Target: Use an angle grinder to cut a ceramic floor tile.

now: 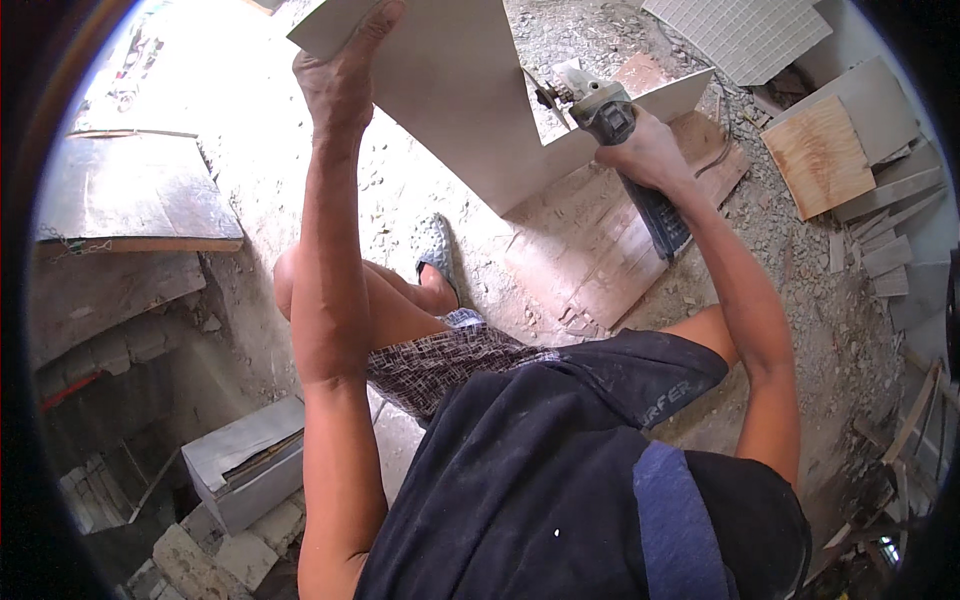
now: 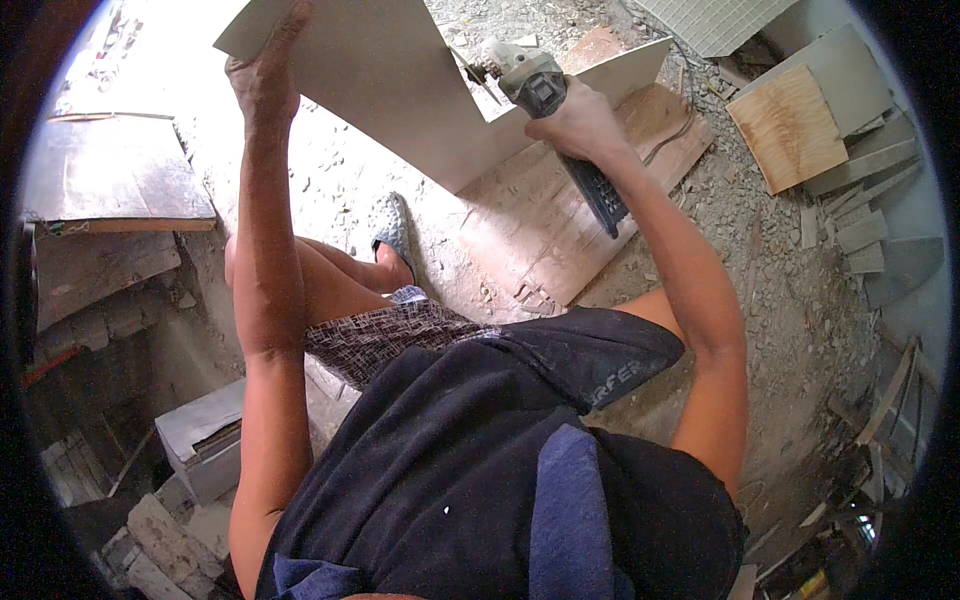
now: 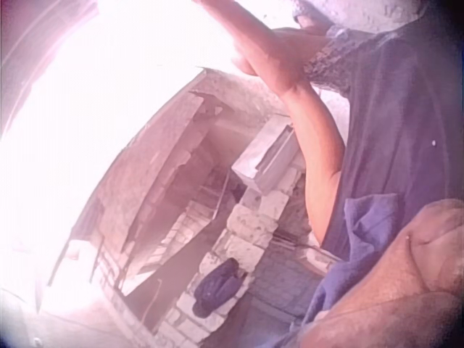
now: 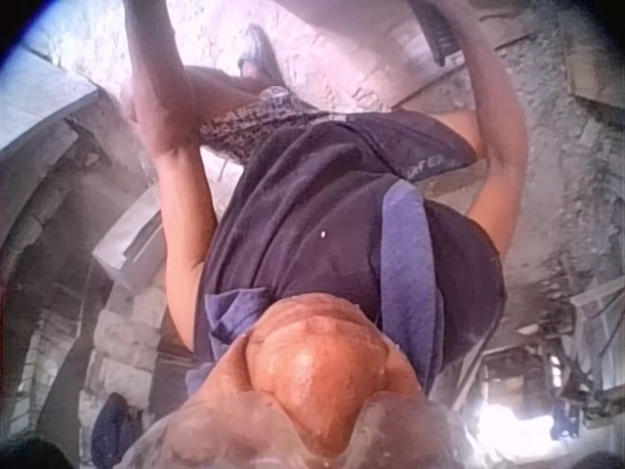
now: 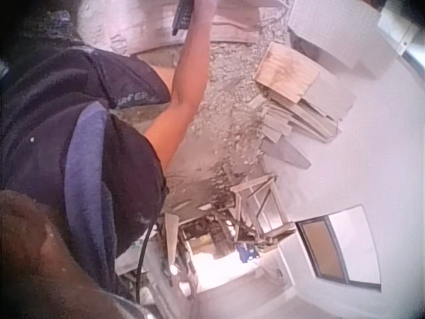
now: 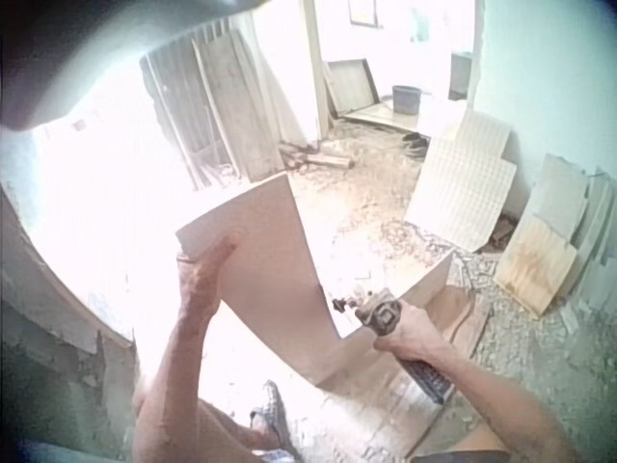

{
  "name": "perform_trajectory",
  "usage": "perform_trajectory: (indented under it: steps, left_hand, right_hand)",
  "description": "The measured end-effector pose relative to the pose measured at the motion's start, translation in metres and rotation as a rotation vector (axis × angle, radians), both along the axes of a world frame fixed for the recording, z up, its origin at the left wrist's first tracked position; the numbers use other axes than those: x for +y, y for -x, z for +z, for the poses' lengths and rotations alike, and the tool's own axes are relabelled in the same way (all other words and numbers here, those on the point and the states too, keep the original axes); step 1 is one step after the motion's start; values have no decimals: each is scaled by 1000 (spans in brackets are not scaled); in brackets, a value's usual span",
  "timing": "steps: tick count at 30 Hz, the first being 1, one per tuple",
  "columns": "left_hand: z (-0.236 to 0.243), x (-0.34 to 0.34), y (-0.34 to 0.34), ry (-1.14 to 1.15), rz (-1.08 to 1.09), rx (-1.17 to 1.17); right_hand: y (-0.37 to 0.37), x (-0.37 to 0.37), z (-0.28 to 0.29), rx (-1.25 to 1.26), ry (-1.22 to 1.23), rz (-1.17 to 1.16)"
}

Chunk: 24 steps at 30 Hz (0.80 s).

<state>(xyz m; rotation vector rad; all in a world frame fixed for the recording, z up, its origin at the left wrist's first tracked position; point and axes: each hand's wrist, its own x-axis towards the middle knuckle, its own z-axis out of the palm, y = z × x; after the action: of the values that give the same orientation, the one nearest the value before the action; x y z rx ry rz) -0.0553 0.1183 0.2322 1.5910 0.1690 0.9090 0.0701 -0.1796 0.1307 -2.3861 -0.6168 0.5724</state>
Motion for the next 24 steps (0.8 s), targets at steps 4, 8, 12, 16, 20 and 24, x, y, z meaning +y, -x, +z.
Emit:
perform_trajectory:
  steps: [4, 8, 12, 16, 20, 24]
  left_hand:
    - [-2, 0, 0, 6, -2, 3]
    - [0, 1, 0, 7, 0, 2]
    - [-1, 1, 1, 11, 6, 1]
    - [1, 1, 0, 11, 1, 1]
    - [1, 0, 0, 18, 1, 0]
    - [1, 3, 2, 18, 9, -7]
  right_hand:
    - [3, -2, -9, -33, 4, -11]
    - [4, -3, -18, -49, 58, -22]
    - [7, -6, -17, -29, 54, -2]
    - [7, -7, -13, -44, -2, 14]
    - [4, -3, 4, -101, -67, 41]
    - [4, 6, 27, -51, -89, 7]
